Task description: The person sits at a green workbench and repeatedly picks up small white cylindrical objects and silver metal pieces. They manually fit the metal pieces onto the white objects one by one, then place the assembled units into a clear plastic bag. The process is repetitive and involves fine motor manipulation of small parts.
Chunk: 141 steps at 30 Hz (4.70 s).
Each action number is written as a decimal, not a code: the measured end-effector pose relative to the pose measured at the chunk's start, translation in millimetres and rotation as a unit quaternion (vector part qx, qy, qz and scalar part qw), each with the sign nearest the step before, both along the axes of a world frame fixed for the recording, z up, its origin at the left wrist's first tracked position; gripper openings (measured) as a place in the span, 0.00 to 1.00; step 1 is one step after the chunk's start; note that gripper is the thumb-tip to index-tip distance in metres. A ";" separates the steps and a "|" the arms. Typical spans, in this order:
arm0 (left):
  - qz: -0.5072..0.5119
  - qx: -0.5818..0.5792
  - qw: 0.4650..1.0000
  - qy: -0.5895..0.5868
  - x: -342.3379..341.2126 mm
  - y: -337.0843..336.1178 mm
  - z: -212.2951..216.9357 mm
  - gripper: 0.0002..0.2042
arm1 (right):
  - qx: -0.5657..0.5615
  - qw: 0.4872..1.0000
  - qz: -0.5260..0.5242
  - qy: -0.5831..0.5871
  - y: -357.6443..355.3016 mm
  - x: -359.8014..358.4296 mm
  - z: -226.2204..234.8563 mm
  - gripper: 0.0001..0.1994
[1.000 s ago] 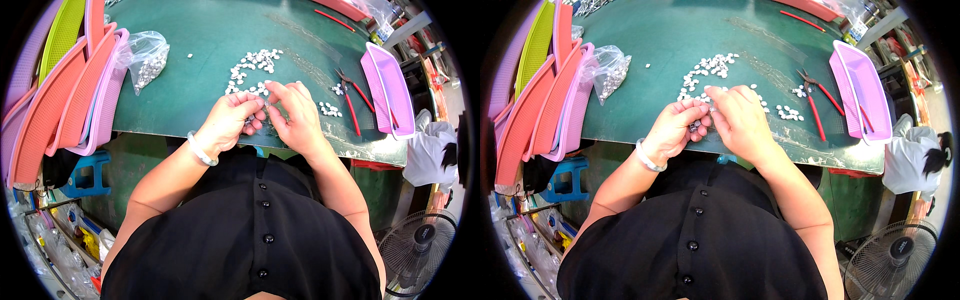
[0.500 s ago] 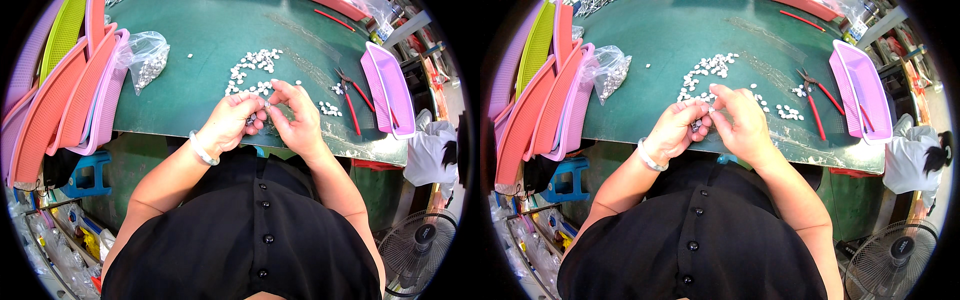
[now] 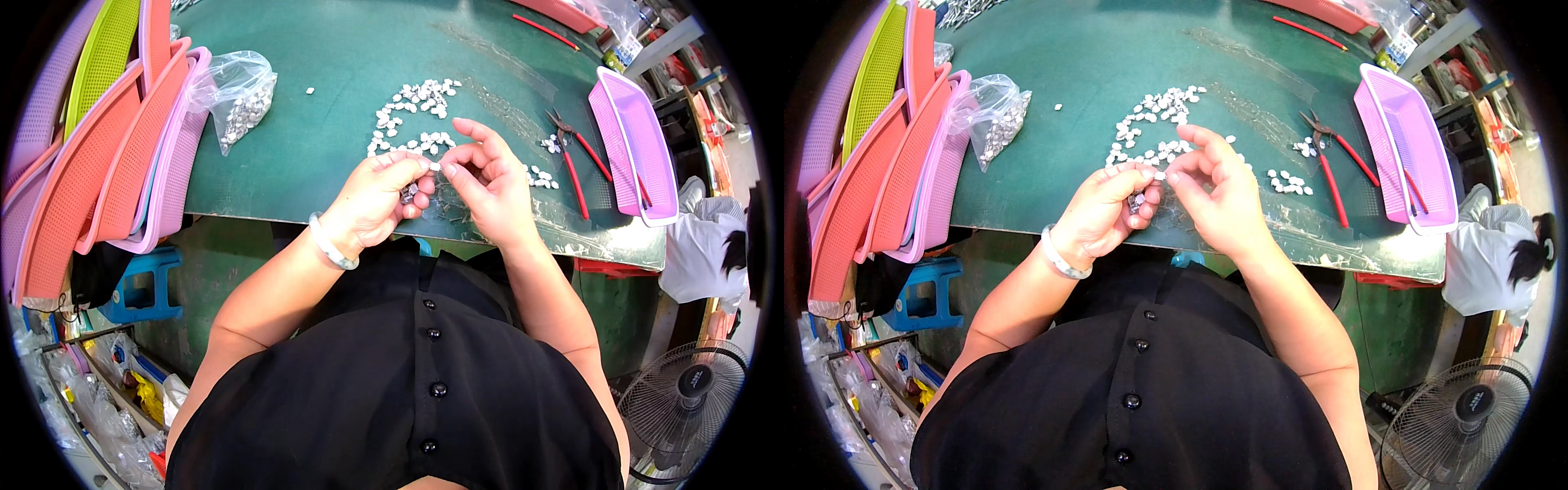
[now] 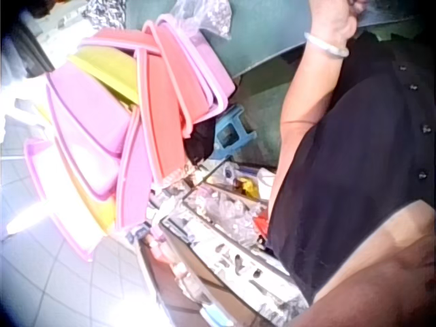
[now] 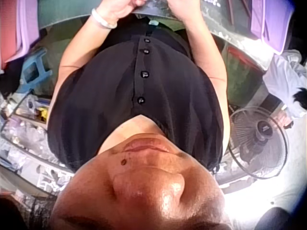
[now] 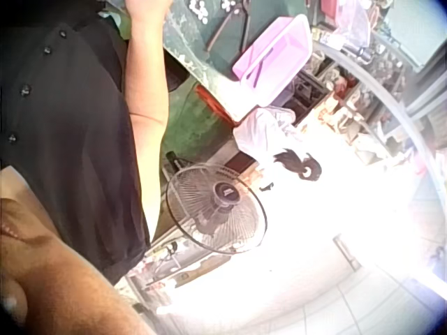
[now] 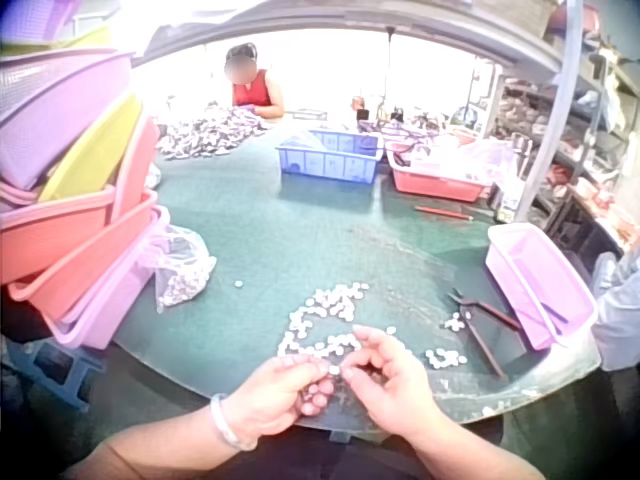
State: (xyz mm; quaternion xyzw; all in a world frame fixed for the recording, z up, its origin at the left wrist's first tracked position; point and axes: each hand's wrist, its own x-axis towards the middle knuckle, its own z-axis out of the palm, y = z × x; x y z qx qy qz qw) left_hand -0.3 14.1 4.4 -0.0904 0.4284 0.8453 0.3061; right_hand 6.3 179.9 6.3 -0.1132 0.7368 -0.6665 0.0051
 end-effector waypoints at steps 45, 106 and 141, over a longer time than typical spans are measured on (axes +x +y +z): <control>0.019 0.039 0.999 0.025 -3.8 -4.8 -8.3 0.05 | 0.355 0.907 -0.055 0.219 9.8 -33.0 -6.1 0.22; 0.012 -0.034 0.999 0.031 -2.4 0.2 5.2 0.06 | 0.041 0.996 0.014 0.073 4.0 -10.7 5.2 0.23; 0.036 0.063 0.997 0.007 -5.3 -2.6 -3.8 0.07 | 0.387 0.895 -0.063 0.214 13.4 -21.0 -2.7 0.23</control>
